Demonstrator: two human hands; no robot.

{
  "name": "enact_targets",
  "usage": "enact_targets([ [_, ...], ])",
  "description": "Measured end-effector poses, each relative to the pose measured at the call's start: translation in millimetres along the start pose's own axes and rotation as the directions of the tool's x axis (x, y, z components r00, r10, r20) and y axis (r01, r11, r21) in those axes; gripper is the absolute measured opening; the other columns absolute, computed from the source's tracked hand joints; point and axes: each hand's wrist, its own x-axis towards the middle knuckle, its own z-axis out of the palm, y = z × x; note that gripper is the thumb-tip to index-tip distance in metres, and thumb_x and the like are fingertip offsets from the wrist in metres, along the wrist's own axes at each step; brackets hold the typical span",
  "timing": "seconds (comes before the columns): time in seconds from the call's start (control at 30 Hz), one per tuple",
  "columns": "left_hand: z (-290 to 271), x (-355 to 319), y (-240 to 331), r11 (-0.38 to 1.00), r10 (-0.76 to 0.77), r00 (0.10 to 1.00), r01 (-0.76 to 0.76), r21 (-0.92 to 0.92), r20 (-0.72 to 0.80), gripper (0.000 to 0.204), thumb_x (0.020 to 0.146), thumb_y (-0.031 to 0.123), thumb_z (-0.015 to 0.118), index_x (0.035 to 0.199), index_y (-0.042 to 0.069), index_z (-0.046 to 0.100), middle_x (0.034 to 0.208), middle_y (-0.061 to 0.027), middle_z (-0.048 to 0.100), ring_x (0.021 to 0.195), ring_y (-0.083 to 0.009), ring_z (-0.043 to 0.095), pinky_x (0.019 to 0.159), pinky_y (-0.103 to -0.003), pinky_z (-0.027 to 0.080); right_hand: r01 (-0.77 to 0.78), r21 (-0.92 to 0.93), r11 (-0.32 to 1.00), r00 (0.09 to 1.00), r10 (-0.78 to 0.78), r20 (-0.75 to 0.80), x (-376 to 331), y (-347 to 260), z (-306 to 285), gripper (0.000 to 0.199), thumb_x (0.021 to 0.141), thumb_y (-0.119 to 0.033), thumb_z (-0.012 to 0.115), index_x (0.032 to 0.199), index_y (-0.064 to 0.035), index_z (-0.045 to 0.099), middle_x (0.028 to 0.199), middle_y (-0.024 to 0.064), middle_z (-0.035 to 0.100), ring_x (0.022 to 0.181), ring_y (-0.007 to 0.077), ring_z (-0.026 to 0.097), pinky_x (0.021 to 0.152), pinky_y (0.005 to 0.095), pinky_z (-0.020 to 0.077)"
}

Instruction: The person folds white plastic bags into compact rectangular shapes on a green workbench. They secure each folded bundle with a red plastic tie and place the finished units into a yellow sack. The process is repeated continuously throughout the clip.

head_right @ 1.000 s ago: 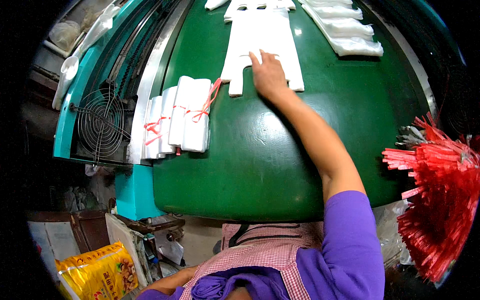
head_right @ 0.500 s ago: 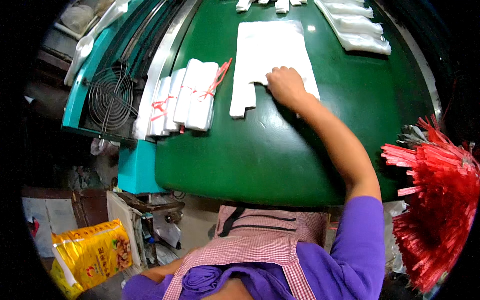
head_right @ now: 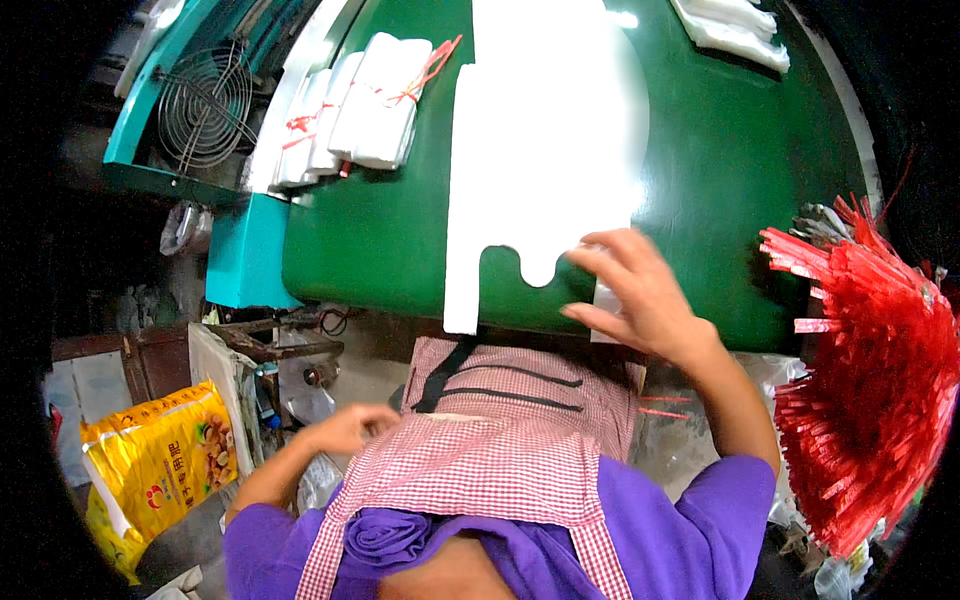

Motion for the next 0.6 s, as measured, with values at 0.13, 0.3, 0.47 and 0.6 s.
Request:
enact_targets([
  [0.13, -24, 40, 38, 0.852, 0.523, 0.676, -0.422, 0.310, -0.518, 0.045, 0.073, 0.017, 0.072, 0.114, 0.005, 0.057, 0.109, -0.0119, 0.062, 0.100, -0.0228, 0.061, 0.083, -0.035, 0.050, -0.059, -0.313, 0.948, 0.963, 0.137, 0.233, -37, 3, 9, 0.088, 0.062, -0.032, 0.082, 0.138, -0.0113, 0.042, 0.151, 0.0132, 0.027, 0.141, 0.0322, 0.021, 0.112, 0.0506, 0.0223],
  [0.3, -51, 110, 72, 0.379, 0.801, 0.560, -0.202, 0.903, -0.211, 0.078, 0.066, 0.030, 0.079, 0.135, 0.016, 0.044, 0.145, -0.0155, 0.034, 0.138, -0.0375, 0.026, 0.110, -0.054, 0.025, -0.073, -0.213, 0.974, 0.993, 0.091, 0.077, -43, 13, 26, 0.081, 0.061, -0.016, 0.076, 0.136, -0.0124, 0.045, 0.149, 0.0135, 0.033, 0.139, 0.0339, 0.027, 0.113, 0.0495, 0.0228],
  [0.47, -74, 126, 84, 0.298, 0.845, 0.526, -0.314, 0.901, -0.096, 0.055, 0.068, 0.015, 0.074, 0.120, 0.015, 0.057, 0.134, -0.0073, 0.050, 0.133, -0.0313, 0.036, 0.109, -0.052, 0.027, -0.005, -0.075, 0.997, 0.997, -0.001, -0.083, -52, 22, 34, 0.056, 0.068, 0.004, 0.058, 0.122, -0.0111, 0.058, 0.138, 0.0155, 0.046, 0.133, 0.0351, 0.038, 0.109, 0.0485, 0.0309],
  [0.6, -67, 130, 109, 0.229, 0.888, 0.460, -0.397, 0.889, -0.023, 0.020, 0.075, 0.009, 0.069, 0.094, 0.011, 0.062, 0.117, -0.0035, 0.060, 0.120, -0.0282, 0.051, 0.107, -0.049, 0.030, 0.073, -0.055, 0.996, 0.987, -0.080, -0.139, -57, 22, 29, 0.042, 0.071, 0.006, 0.057, 0.108, -0.0116, 0.064, 0.126, 0.0143, 0.054, 0.127, 0.0346, 0.043, 0.106, 0.0503, 0.0329],
])
